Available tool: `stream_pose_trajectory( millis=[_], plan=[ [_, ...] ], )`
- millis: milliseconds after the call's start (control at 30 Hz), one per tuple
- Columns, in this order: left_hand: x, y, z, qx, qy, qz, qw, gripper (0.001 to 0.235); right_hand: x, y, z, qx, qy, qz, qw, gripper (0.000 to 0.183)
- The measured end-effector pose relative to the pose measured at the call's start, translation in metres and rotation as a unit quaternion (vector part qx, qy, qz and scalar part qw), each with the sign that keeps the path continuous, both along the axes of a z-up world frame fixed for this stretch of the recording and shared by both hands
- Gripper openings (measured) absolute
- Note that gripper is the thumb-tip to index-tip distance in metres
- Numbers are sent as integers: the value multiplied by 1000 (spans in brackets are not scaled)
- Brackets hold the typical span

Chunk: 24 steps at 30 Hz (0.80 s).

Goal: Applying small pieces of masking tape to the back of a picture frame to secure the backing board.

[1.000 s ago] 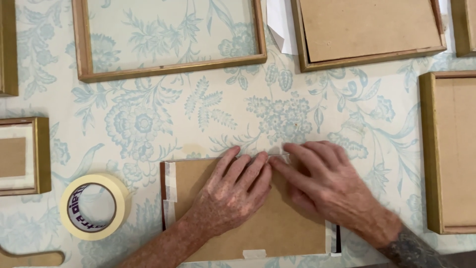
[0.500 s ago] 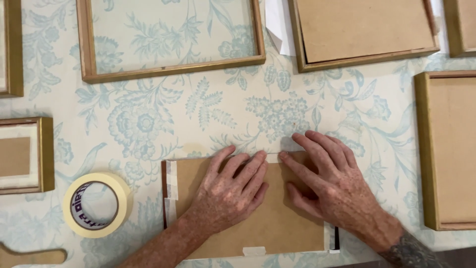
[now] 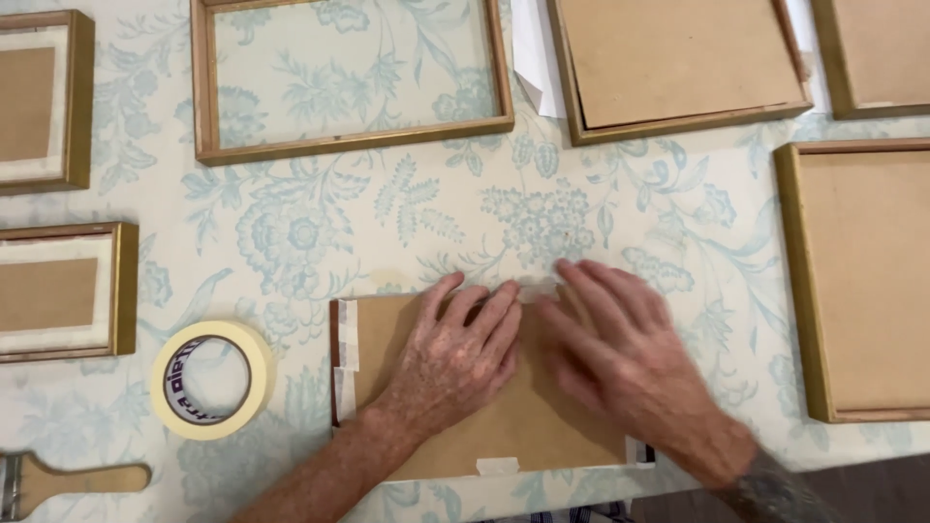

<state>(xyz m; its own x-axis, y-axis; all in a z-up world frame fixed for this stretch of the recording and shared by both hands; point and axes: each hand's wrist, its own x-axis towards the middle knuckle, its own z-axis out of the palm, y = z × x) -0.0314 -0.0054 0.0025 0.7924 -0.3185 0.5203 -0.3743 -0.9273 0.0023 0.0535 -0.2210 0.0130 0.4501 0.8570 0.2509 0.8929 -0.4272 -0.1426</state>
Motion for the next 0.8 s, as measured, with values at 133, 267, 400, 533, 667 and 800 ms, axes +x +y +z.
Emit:
stream_pose_trajectory(
  millis=[133,267,400,533,667,800],
  plan=[
    [1,4,-6,-5,-2,-9,1000,34,-5,2,9,25,2,-22,999,52],
    [-3,9,-9,-60,76,-4,995,43,-14,-18,13,0,45,-75,996,72],
    [-7,7,2,-40,132,83,987,57,-57,-38,20,-15,151,-51,987,68],
    [-2,-1,-1,18,168,115,979,48,-79,-40,12,7,159,-33,987,25],
    [8,-5,-4,18,111,134,985,24,-89,-42,5,23,169,-84,982,22],
    [19,-2,-8,-56,204,153,965,22,-99,-41,-3,108,82,-69,988,17]
  ],
)
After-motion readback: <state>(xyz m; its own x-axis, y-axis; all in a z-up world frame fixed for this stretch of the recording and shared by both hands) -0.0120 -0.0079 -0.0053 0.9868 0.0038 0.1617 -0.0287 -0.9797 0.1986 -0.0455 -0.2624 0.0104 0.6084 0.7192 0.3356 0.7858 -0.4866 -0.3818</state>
